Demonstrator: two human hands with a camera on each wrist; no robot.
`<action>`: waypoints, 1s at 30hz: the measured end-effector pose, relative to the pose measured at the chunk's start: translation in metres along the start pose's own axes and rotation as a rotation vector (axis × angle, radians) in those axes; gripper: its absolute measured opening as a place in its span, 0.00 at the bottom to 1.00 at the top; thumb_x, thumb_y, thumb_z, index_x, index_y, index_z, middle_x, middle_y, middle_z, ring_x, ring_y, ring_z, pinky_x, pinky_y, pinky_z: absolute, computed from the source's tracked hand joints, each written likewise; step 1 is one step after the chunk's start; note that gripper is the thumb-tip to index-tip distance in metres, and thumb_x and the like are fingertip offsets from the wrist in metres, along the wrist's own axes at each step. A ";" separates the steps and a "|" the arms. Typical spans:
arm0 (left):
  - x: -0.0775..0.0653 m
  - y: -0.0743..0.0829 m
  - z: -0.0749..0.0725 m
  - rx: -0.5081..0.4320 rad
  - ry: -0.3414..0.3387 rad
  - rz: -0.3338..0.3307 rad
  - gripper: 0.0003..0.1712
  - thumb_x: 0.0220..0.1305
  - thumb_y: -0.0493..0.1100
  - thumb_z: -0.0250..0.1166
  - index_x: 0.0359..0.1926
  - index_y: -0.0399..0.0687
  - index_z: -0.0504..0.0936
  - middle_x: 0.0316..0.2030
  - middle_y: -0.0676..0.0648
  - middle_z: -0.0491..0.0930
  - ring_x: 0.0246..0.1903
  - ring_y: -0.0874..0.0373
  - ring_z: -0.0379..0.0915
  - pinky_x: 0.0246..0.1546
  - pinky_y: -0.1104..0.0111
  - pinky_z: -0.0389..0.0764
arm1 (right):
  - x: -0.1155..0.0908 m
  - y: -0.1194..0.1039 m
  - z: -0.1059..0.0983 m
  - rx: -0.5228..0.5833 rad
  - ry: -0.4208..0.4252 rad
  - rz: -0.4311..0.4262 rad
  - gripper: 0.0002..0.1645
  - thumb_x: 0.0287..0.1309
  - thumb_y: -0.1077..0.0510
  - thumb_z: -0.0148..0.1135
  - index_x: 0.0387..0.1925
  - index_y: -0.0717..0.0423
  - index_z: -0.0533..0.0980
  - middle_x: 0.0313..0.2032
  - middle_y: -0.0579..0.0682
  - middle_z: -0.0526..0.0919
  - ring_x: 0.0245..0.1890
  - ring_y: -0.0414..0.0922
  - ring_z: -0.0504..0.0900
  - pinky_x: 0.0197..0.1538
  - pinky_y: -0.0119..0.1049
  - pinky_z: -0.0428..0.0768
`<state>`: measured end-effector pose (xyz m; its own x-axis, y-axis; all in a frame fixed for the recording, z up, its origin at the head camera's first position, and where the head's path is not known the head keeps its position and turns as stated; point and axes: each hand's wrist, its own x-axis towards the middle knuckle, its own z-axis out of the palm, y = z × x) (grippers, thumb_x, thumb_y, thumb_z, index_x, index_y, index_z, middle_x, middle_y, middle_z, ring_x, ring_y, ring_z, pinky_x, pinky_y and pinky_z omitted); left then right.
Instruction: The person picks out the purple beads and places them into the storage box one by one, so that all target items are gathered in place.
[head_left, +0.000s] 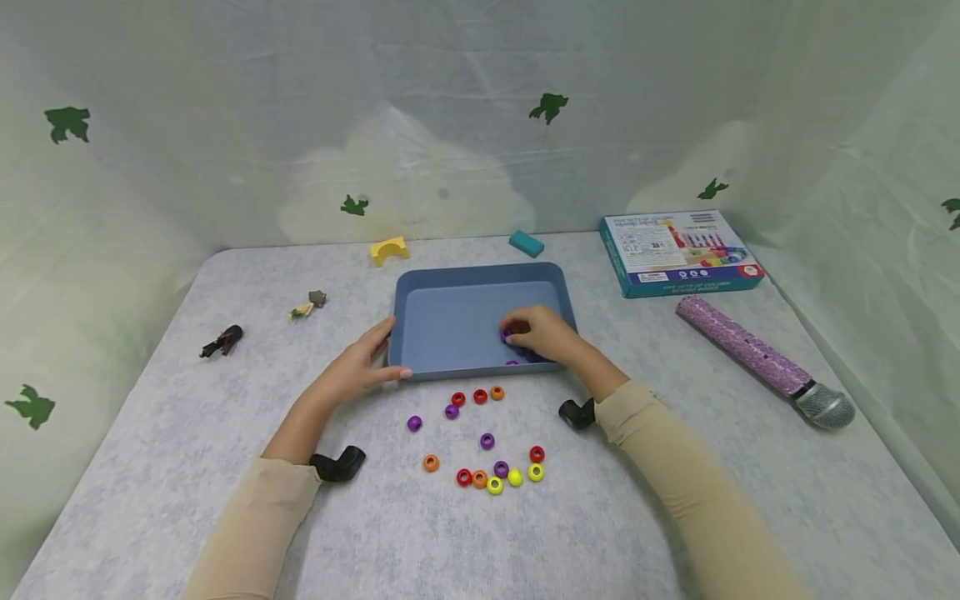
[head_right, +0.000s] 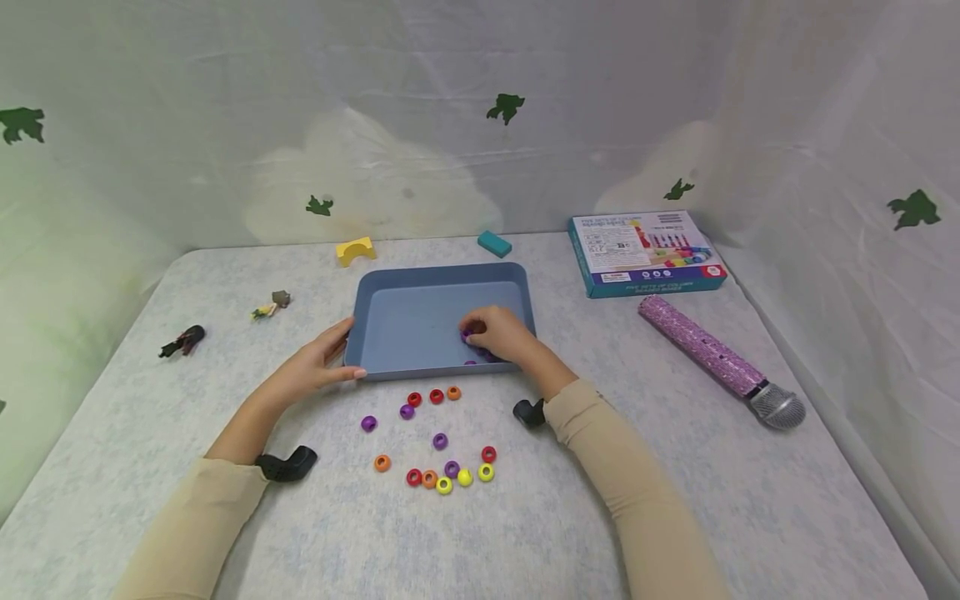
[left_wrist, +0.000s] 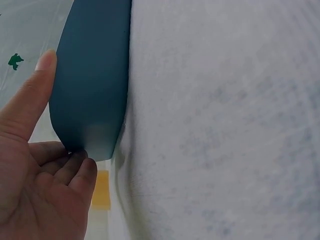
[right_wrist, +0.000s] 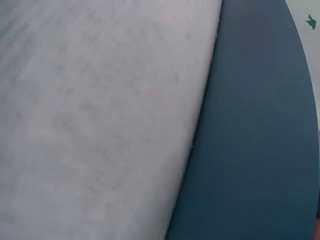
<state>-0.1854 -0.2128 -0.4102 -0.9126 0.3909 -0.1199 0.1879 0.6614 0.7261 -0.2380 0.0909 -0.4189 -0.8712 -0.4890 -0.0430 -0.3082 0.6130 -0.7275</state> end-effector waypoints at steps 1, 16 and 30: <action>0.000 0.000 0.000 -0.002 -0.002 0.001 0.56 0.40 0.61 0.60 0.63 0.46 0.38 0.61 0.44 0.39 0.59 0.53 0.39 0.57 0.63 0.51 | -0.001 -0.001 0.000 0.012 0.010 -0.009 0.14 0.47 0.58 0.57 0.40 0.53 0.74 0.36 0.45 0.76 0.37 0.38 0.72 0.40 0.32 0.73; 0.000 -0.001 0.000 -0.023 -0.006 -0.009 0.56 0.40 0.61 0.60 0.63 0.47 0.38 0.62 0.45 0.38 0.59 0.54 0.39 0.57 0.64 0.51 | -0.065 -0.036 0.022 0.203 -0.073 -0.455 0.21 0.45 0.56 0.59 0.44 0.60 0.70 0.40 0.53 0.73 0.38 0.48 0.72 0.41 0.40 0.73; 0.000 -0.002 0.000 -0.015 -0.007 -0.015 0.56 0.40 0.61 0.60 0.63 0.48 0.37 0.62 0.45 0.37 0.59 0.53 0.40 0.57 0.64 0.51 | -0.085 -0.026 0.059 0.126 -0.302 -0.391 0.13 0.45 0.56 0.60 0.37 0.50 0.75 0.35 0.39 0.74 0.33 0.35 0.71 0.36 0.24 0.73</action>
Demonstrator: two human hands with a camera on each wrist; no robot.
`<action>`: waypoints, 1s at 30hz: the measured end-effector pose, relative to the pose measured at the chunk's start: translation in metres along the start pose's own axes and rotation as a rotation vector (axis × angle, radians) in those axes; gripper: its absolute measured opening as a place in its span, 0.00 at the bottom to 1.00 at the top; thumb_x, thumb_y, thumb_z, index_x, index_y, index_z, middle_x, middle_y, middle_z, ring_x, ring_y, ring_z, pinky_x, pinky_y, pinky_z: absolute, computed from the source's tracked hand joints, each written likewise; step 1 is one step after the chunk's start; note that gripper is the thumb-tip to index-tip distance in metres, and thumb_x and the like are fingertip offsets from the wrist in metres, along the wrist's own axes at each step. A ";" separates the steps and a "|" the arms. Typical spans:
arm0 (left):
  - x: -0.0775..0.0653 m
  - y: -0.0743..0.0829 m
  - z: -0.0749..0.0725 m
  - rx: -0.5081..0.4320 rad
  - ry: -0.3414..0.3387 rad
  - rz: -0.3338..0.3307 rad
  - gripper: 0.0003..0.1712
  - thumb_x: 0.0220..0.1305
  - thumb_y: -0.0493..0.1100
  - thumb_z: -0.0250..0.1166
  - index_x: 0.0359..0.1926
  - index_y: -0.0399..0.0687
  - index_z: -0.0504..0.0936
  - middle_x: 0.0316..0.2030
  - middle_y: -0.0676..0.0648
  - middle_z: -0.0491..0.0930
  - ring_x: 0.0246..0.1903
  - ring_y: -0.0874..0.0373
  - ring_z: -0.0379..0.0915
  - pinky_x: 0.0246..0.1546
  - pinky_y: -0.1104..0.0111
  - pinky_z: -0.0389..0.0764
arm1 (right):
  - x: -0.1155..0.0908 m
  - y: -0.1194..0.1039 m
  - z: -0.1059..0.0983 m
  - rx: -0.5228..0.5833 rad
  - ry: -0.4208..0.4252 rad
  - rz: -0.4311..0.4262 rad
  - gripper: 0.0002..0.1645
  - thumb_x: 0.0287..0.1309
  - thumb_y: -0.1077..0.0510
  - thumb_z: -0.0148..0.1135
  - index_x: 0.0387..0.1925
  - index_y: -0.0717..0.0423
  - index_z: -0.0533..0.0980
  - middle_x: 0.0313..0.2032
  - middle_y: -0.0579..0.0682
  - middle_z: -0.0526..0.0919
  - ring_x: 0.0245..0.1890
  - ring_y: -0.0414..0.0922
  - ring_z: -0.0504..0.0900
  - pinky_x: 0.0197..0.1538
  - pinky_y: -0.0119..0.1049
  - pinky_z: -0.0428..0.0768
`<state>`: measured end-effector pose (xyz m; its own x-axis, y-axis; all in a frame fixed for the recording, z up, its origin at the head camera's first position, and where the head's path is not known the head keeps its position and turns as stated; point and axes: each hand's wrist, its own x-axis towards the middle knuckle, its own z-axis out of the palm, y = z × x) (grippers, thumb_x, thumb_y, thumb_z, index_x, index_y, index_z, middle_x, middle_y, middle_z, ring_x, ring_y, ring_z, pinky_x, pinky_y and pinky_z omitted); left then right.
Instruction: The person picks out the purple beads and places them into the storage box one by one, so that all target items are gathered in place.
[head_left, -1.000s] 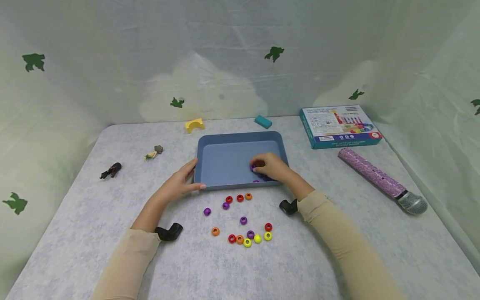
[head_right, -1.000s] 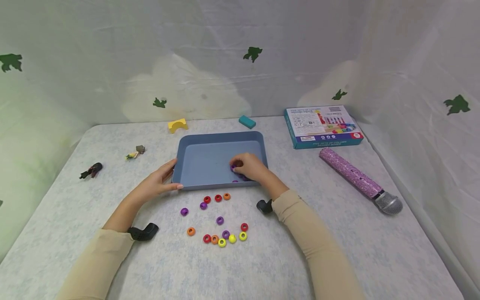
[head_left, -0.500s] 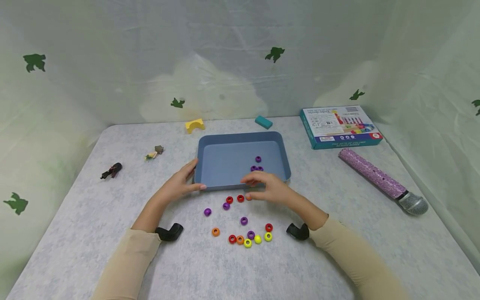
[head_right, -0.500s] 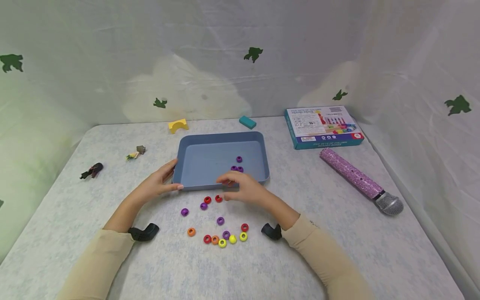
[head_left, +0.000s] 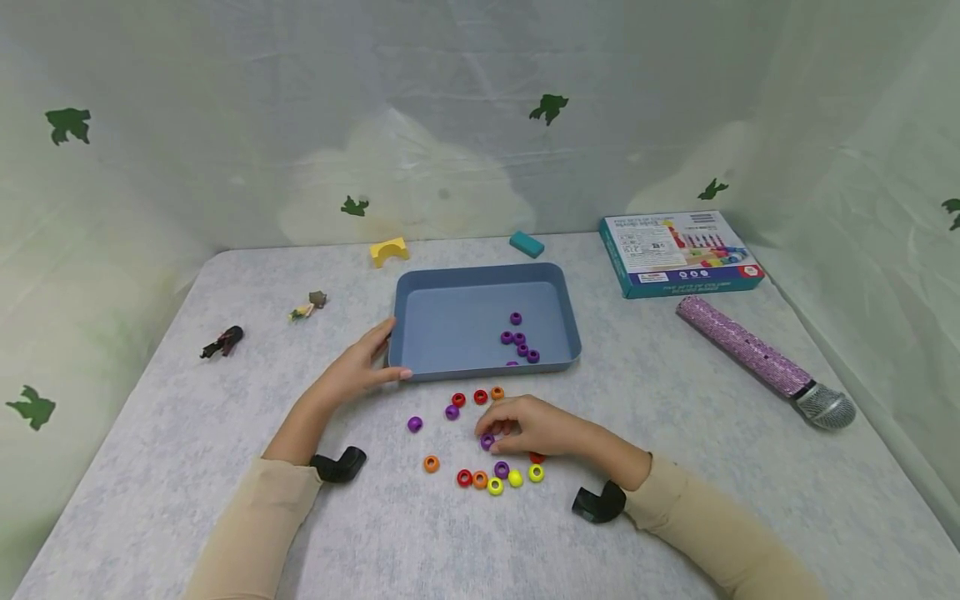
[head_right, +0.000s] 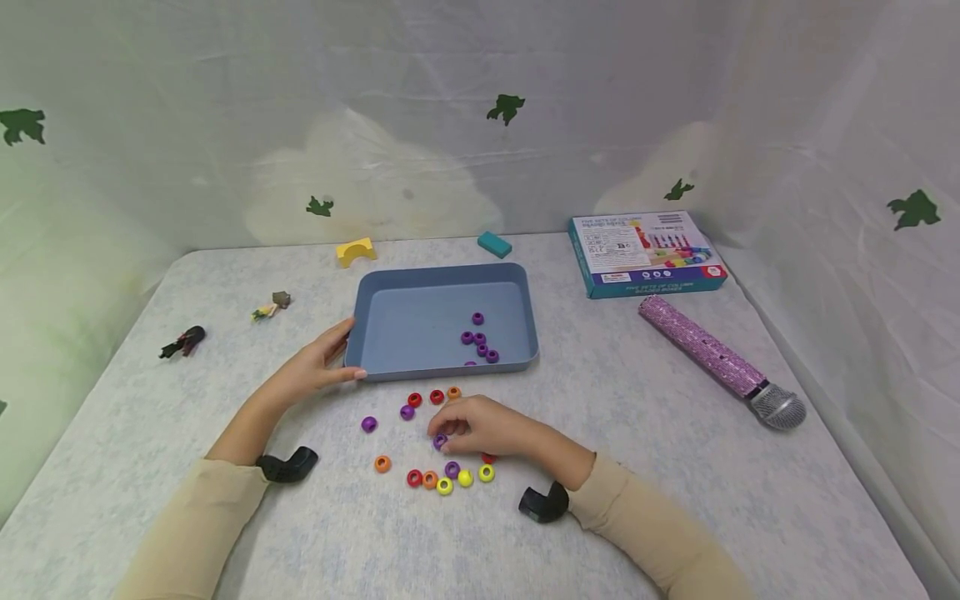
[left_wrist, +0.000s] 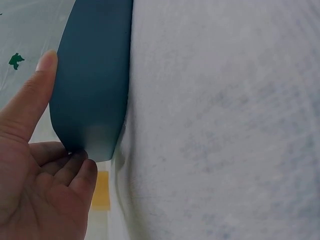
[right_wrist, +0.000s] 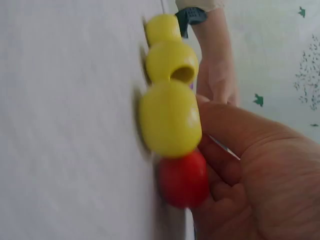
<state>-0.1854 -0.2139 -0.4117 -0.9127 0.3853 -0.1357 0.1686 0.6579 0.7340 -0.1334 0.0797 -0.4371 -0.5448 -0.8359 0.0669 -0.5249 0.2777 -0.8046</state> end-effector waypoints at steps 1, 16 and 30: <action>0.000 0.000 0.000 -0.001 0.002 -0.001 0.56 0.40 0.62 0.60 0.63 0.48 0.37 0.62 0.45 0.37 0.59 0.53 0.40 0.57 0.64 0.51 | 0.000 0.000 0.001 -0.013 -0.005 -0.012 0.12 0.45 0.56 0.59 0.36 0.50 0.75 0.34 0.38 0.74 0.33 0.34 0.71 0.36 0.23 0.73; -0.001 0.000 0.001 -0.034 0.005 -0.015 0.56 0.40 0.60 0.61 0.63 0.50 0.36 0.62 0.46 0.37 0.59 0.53 0.39 0.57 0.64 0.51 | 0.020 -0.022 -0.051 0.020 0.325 -0.052 0.12 0.46 0.63 0.57 0.37 0.58 0.74 0.33 0.48 0.75 0.31 0.41 0.72 0.32 0.33 0.74; 0.000 0.000 0.001 -0.039 0.001 -0.003 0.57 0.39 0.60 0.61 0.63 0.48 0.37 0.62 0.45 0.37 0.59 0.54 0.39 0.57 0.64 0.51 | 0.040 0.041 -0.087 -0.031 0.435 0.382 0.13 0.49 0.59 0.55 0.40 0.56 0.74 0.34 0.45 0.75 0.34 0.39 0.72 0.37 0.32 0.74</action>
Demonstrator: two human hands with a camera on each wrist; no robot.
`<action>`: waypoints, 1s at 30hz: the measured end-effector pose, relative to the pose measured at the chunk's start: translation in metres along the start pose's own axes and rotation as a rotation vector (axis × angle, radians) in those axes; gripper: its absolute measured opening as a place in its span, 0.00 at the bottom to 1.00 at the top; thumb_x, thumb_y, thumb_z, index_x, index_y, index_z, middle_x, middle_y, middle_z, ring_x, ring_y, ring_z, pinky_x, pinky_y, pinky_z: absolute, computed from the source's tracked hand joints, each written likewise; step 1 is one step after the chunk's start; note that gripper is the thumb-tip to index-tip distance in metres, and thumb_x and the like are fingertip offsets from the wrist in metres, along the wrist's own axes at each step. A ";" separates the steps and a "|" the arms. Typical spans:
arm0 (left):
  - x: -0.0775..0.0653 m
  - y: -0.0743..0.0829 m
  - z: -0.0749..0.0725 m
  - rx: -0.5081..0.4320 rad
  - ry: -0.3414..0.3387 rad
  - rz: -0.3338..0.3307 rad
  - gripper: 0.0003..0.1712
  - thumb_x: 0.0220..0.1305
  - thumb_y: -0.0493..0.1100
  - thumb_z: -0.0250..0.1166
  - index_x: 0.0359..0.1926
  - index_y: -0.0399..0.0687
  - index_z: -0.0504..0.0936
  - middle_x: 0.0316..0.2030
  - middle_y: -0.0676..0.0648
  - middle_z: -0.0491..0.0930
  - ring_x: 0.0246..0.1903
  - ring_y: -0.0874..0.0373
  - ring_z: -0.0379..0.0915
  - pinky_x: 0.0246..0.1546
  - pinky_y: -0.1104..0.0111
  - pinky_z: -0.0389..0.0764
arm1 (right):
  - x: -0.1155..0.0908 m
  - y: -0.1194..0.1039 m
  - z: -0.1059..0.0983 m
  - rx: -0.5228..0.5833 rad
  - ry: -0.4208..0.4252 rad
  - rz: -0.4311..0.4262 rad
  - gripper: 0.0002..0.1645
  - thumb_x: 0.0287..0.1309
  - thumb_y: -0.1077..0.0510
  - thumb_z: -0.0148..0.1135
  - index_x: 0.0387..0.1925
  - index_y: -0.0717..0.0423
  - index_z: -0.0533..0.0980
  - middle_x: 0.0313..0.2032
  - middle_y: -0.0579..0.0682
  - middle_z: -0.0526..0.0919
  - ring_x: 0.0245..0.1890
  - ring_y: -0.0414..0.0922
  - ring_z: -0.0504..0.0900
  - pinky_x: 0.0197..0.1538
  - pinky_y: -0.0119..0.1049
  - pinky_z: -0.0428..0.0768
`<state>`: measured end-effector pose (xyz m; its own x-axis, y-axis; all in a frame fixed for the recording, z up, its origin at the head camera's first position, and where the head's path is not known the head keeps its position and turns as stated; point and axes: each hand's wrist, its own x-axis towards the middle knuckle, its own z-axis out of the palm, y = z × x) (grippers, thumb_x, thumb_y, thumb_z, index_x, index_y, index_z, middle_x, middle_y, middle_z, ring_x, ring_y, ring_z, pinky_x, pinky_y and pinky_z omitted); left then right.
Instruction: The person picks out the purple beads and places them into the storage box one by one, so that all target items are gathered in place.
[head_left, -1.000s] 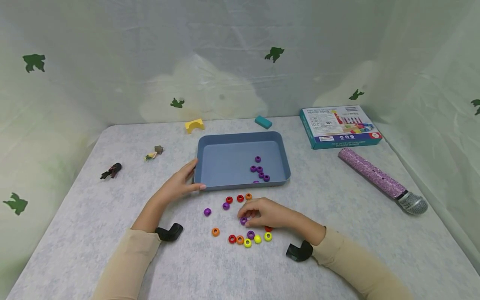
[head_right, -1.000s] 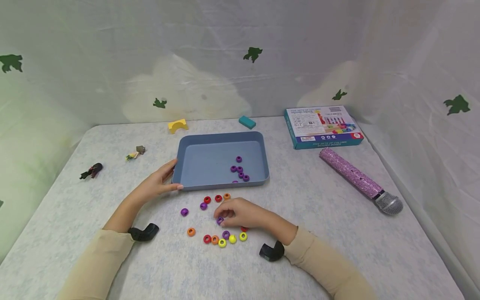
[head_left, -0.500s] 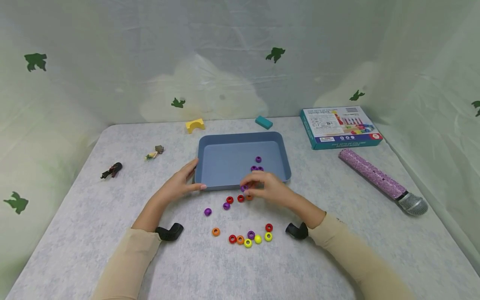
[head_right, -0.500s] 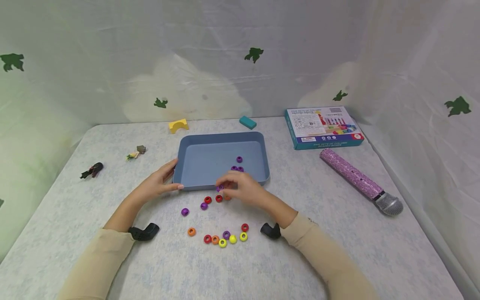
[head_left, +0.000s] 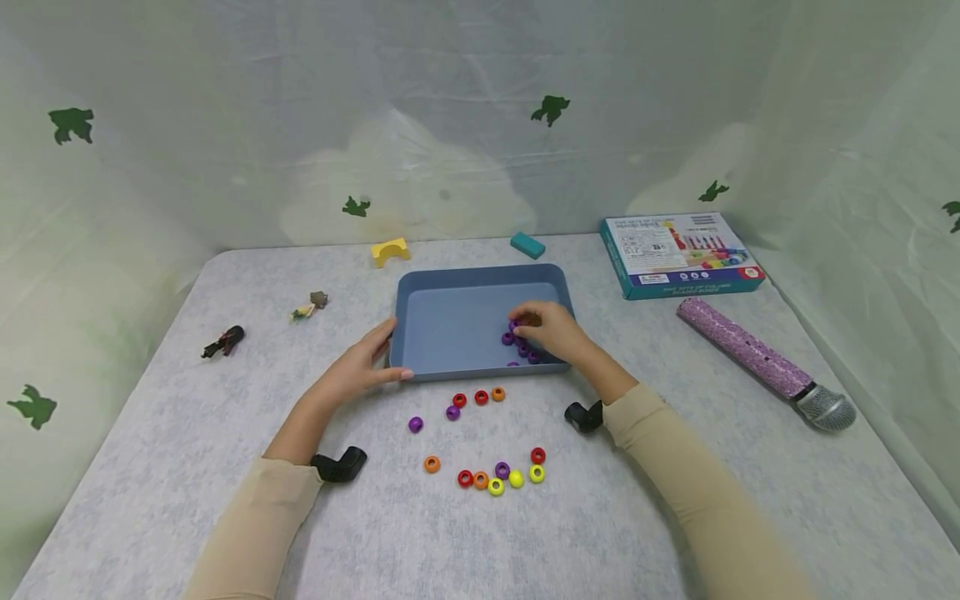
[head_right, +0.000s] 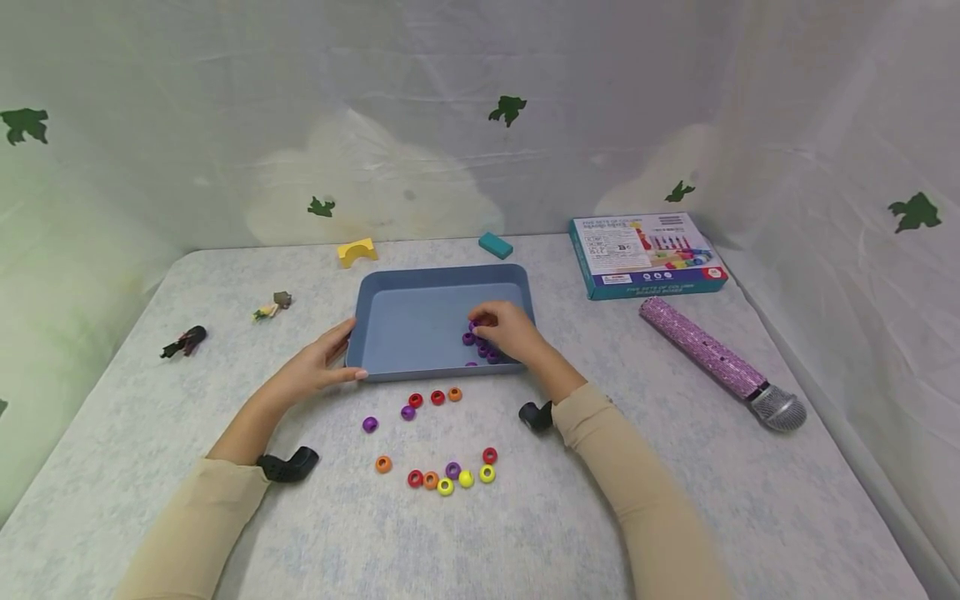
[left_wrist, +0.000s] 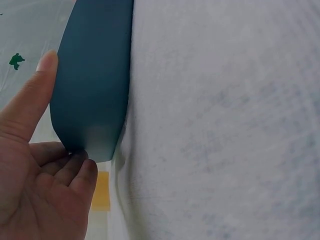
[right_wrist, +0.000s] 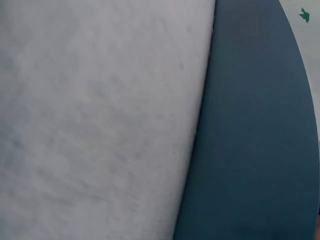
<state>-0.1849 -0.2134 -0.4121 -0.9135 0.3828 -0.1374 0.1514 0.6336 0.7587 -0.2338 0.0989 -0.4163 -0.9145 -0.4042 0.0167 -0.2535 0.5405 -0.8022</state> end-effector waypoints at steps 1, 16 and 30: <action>0.000 0.000 0.000 0.000 0.000 0.002 0.57 0.39 0.60 0.61 0.63 0.48 0.37 0.62 0.45 0.37 0.59 0.54 0.39 0.57 0.64 0.51 | 0.000 0.001 0.000 -0.007 -0.009 0.018 0.13 0.49 0.59 0.55 0.39 0.56 0.74 0.34 0.46 0.75 0.34 0.40 0.72 0.37 0.33 0.74; 0.000 0.000 0.000 0.006 -0.001 0.006 0.56 0.41 0.59 0.61 0.63 0.46 0.37 0.62 0.45 0.37 0.59 0.54 0.39 0.57 0.65 0.51 | -0.014 -0.011 -0.003 0.001 -0.035 -0.102 0.20 0.48 0.54 0.56 0.45 0.56 0.70 0.42 0.51 0.73 0.42 0.43 0.70 0.44 0.37 0.71; -0.001 0.001 0.000 0.003 0.001 -0.002 0.55 0.42 0.58 0.61 0.63 0.49 0.37 0.62 0.46 0.37 0.59 0.54 0.39 0.57 0.64 0.50 | -0.086 -0.031 0.024 0.092 -0.358 -0.376 0.21 0.46 0.54 0.58 0.44 0.57 0.70 0.41 0.50 0.73 0.39 0.46 0.71 0.43 0.37 0.72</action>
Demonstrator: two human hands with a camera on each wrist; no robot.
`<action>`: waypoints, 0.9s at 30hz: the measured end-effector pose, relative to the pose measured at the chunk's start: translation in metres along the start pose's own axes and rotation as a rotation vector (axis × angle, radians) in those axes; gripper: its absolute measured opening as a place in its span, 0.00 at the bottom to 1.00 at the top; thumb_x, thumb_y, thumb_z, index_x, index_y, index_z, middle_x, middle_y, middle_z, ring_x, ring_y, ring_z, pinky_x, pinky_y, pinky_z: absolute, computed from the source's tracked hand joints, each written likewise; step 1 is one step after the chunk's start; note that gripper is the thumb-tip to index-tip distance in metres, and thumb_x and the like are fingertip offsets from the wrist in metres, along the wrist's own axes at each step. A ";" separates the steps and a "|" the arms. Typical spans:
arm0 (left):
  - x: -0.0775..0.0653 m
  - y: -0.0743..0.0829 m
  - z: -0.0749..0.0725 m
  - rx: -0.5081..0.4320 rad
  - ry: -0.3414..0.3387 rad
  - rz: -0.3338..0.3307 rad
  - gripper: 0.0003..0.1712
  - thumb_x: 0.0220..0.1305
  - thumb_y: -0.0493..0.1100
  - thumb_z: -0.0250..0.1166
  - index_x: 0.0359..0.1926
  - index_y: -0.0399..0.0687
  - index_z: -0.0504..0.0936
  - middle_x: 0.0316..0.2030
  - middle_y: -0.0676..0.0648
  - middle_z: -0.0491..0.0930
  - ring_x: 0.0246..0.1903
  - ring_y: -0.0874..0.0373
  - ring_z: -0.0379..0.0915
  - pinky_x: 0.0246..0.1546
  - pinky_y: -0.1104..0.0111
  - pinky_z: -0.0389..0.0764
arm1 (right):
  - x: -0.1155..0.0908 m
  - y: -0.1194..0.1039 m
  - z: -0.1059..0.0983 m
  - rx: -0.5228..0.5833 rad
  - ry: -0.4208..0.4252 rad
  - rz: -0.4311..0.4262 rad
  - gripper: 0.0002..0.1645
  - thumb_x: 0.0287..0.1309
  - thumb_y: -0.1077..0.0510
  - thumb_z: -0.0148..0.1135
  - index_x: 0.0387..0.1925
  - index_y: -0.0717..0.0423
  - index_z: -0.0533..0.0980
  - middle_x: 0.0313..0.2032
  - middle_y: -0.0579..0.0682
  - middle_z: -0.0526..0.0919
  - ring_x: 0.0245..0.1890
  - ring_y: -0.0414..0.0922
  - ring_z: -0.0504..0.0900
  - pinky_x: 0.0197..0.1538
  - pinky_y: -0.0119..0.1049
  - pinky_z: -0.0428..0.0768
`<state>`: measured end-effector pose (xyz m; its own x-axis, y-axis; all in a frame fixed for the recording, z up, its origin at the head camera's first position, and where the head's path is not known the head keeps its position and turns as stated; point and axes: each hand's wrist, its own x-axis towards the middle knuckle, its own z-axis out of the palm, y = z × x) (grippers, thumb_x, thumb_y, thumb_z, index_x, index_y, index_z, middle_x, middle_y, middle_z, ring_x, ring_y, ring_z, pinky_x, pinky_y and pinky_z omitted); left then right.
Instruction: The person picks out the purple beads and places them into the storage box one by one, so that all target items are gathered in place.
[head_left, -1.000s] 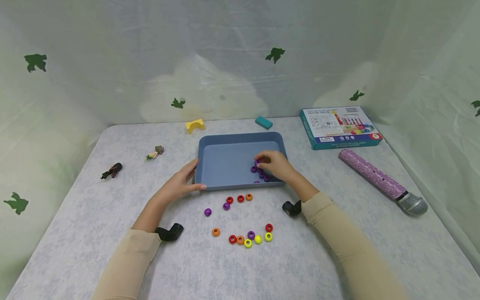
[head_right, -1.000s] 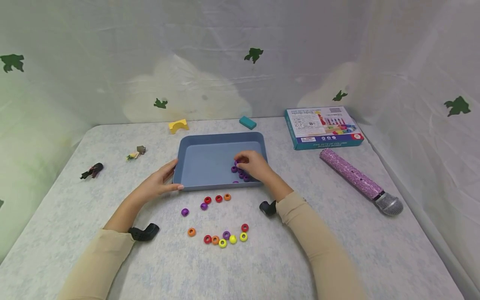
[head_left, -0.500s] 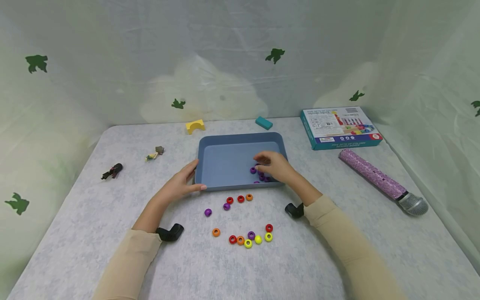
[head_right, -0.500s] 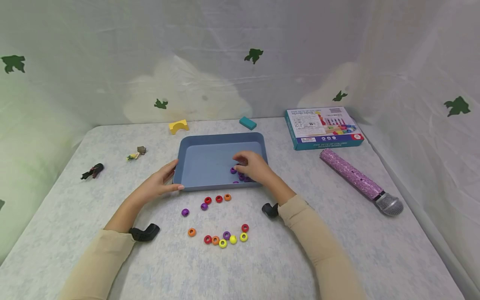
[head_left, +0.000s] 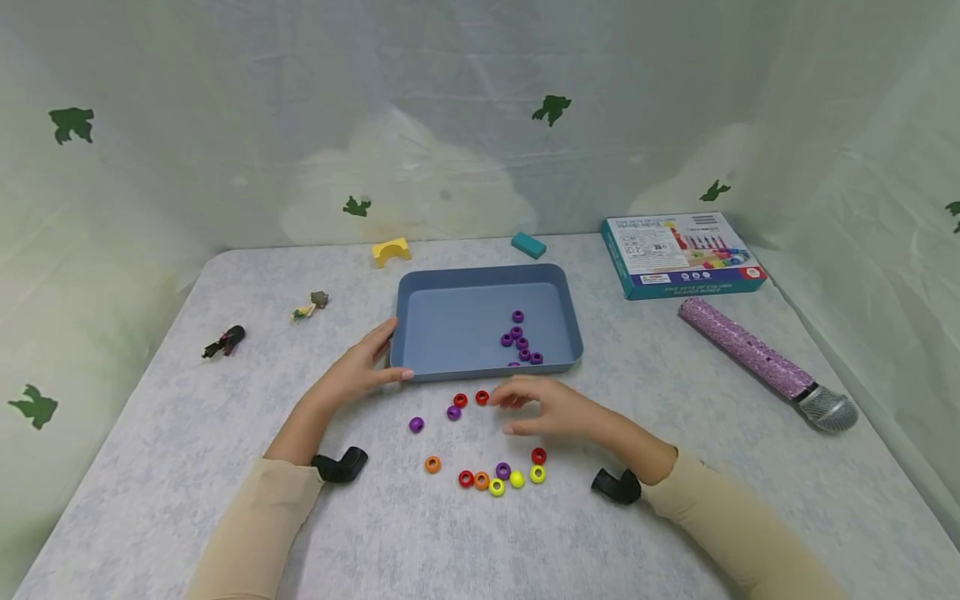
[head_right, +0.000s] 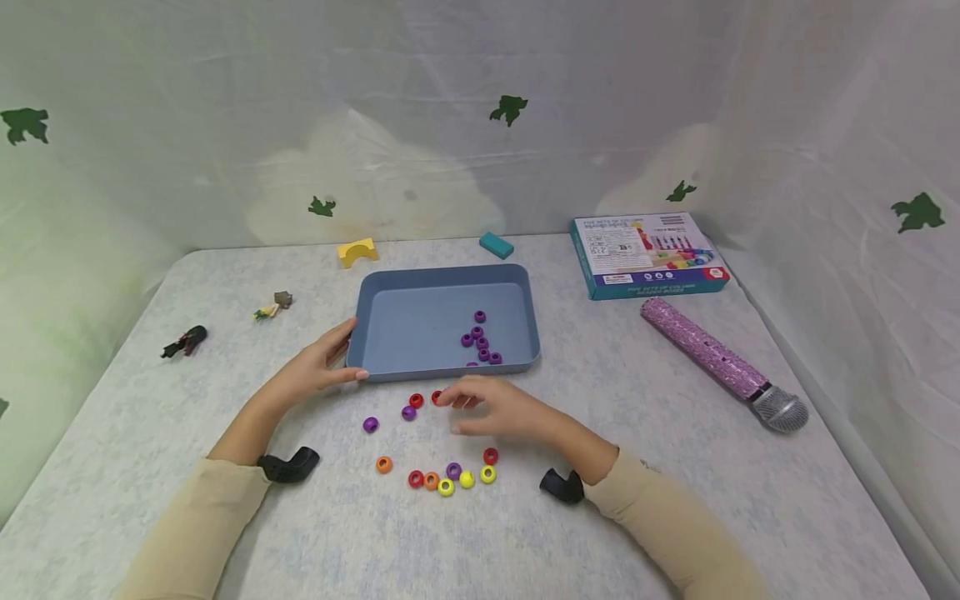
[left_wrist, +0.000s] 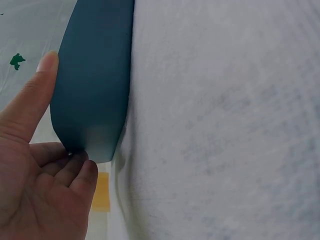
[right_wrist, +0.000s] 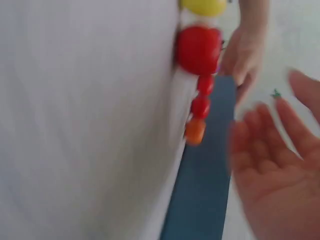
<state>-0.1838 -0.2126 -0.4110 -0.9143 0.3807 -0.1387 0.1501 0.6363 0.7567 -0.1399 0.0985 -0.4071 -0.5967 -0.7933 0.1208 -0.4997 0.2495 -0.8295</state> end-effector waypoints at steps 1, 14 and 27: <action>0.000 0.000 0.000 0.000 0.000 0.001 0.55 0.41 0.59 0.61 0.63 0.49 0.37 0.62 0.46 0.37 0.59 0.54 0.39 0.57 0.64 0.50 | -0.002 0.000 0.004 0.006 -0.034 0.018 0.20 0.46 0.54 0.58 0.44 0.55 0.70 0.40 0.48 0.73 0.39 0.44 0.71 0.43 0.35 0.72; 0.001 -0.001 0.000 0.008 -0.001 -0.006 0.56 0.40 0.60 0.60 0.63 0.49 0.37 0.62 0.46 0.37 0.59 0.54 0.39 0.57 0.64 0.51 | -0.012 0.004 0.026 0.017 -0.257 0.020 0.12 0.47 0.61 0.57 0.37 0.47 0.74 0.37 0.37 0.74 0.39 0.34 0.70 0.44 0.26 0.70; 0.001 -0.002 0.000 -0.003 -0.007 -0.004 0.56 0.40 0.61 0.60 0.63 0.49 0.37 0.62 0.46 0.37 0.59 0.53 0.40 0.57 0.63 0.51 | 0.000 0.003 0.009 0.000 -0.113 0.021 0.10 0.47 0.58 0.57 0.36 0.51 0.76 0.34 0.39 0.74 0.32 0.35 0.71 0.36 0.28 0.74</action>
<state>-0.1846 -0.2134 -0.4123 -0.9121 0.3831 -0.1461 0.1457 0.6360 0.7578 -0.1354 0.0946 -0.4141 -0.5328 -0.8452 0.0413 -0.4878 0.2669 -0.8312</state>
